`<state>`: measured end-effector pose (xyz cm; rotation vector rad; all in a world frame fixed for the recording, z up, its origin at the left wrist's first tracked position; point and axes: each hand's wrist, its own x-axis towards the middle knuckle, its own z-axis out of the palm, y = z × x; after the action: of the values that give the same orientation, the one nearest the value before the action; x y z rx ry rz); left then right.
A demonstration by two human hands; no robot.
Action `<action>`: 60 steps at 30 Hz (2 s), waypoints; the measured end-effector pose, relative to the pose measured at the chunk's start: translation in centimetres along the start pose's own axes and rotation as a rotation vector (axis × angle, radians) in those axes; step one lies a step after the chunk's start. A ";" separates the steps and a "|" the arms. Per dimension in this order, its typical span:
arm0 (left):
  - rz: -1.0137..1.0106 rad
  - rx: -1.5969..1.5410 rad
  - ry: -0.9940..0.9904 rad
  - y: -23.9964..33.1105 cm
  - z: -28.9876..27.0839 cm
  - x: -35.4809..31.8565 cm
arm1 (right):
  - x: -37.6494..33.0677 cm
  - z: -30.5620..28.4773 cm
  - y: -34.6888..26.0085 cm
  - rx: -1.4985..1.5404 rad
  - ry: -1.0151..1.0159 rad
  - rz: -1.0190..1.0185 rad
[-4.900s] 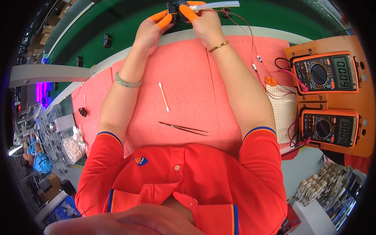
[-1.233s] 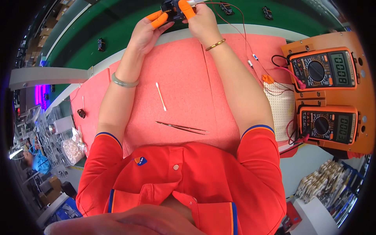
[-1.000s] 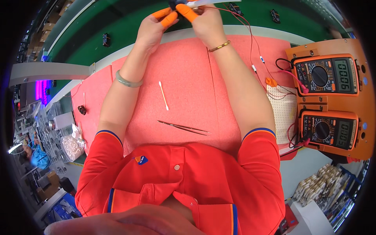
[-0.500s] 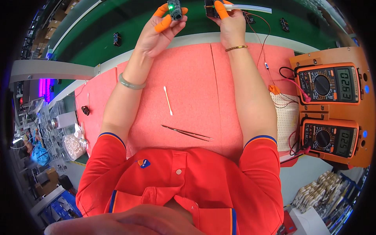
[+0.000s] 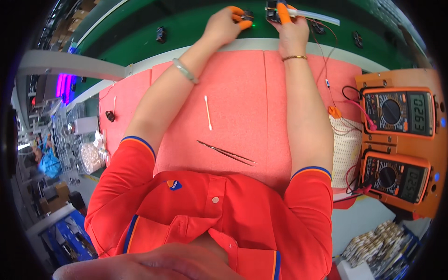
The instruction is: Testing electronic circuit boards using a multi-meter testing station.
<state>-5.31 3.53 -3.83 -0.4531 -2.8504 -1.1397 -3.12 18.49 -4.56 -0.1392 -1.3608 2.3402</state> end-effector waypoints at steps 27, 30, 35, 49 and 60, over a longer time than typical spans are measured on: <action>-0.177 -1.355 -0.245 0.2 -2.2 -2.2 | -0.9 0.4 -0.6 -0.137 -0.032 0.020; -0.215 -1.349 -0.236 -0.8 -1.8 -2.9 | -1.3 0.7 -0.7 -0.152 -0.030 0.025; -0.161 -1.331 -0.272 -0.7 -1.6 -3.0 | -2.0 1.4 -0.7 -0.087 -0.082 0.052; -0.174 -1.436 -0.162 -2.1 -1.5 -2.7 | -1.9 2.1 -0.3 -0.227 -0.205 0.004; -0.211 -1.233 -0.157 -1.4 -1.8 -2.9 | -2.8 2.2 0.7 -0.322 -0.295 0.034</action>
<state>-3.01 0.64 -3.88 -0.2307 -1.9335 -2.8936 -1.41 15.27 -4.38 0.0932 -1.8874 2.2150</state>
